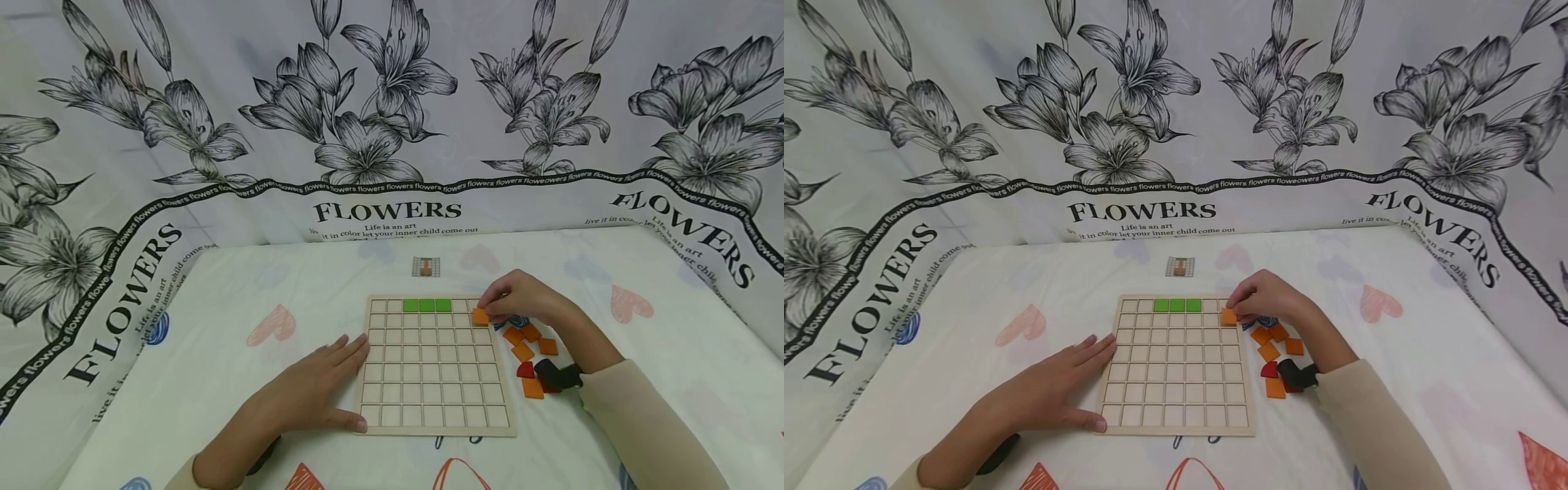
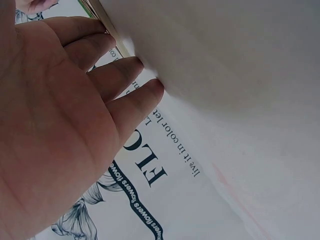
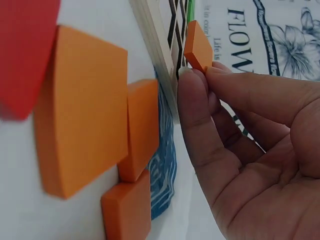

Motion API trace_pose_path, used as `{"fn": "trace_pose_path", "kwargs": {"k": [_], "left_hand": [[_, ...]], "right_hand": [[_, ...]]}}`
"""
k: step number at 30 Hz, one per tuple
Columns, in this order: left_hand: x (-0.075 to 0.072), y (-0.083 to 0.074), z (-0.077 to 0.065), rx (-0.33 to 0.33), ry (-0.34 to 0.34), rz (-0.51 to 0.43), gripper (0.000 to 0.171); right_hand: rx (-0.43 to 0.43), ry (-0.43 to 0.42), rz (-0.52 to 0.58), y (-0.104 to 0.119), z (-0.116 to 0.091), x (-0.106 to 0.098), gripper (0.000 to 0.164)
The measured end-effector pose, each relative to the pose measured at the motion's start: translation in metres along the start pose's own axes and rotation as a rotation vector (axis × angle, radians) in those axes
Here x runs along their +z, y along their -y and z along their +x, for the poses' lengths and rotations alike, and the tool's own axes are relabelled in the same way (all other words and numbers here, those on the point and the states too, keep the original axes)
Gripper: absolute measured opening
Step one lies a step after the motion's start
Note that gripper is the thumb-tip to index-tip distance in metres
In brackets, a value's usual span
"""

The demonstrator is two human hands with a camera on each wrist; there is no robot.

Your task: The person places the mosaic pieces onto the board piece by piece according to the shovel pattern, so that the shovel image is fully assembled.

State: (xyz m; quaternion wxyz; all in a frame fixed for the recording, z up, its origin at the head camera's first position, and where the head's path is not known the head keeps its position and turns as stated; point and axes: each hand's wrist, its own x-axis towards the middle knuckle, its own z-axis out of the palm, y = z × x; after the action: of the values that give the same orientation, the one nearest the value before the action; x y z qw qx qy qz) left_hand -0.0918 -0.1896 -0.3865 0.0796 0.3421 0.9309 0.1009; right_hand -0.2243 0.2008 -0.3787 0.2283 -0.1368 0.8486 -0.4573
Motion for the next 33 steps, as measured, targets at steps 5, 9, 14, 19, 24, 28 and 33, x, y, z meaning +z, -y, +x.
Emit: {"fn": "trace_pose_path", "kwargs": {"k": [5,9,14,19,24,28,33], "left_hand": [[0.0,0.001,0.001,-0.015,0.012,0.007,0.111],[0.0,0.001,0.001,-0.022,0.019,0.007,0.111],[-0.001,0.0,0.002,-0.032,0.028,0.004,0.111],[-0.003,0.0,0.001,-0.032,0.025,-0.004,0.111],[-0.004,-0.001,0.001,-0.03,0.022,-0.006,0.111],[-0.004,-0.001,0.0,-0.019,0.014,-0.013,0.111],[-0.004,-0.001,0.0,-0.016,0.018,-0.01,0.112]], "right_hand": [[0.003,0.005,-0.025,0.007,0.004,0.005,0.011],[0.011,0.001,-0.048,0.014,0.007,0.009,0.01],[0.006,-0.006,-0.07,0.018,0.012,0.013,0.009],[-0.01,0.014,-0.064,0.023,0.018,0.017,0.009],[-0.017,0.027,-0.052,0.027,0.023,0.022,0.009],[-0.022,0.015,-0.07,0.03,0.027,0.027,0.008],[-0.031,0.02,-0.09,0.036,0.031,0.034,0.008]]}}
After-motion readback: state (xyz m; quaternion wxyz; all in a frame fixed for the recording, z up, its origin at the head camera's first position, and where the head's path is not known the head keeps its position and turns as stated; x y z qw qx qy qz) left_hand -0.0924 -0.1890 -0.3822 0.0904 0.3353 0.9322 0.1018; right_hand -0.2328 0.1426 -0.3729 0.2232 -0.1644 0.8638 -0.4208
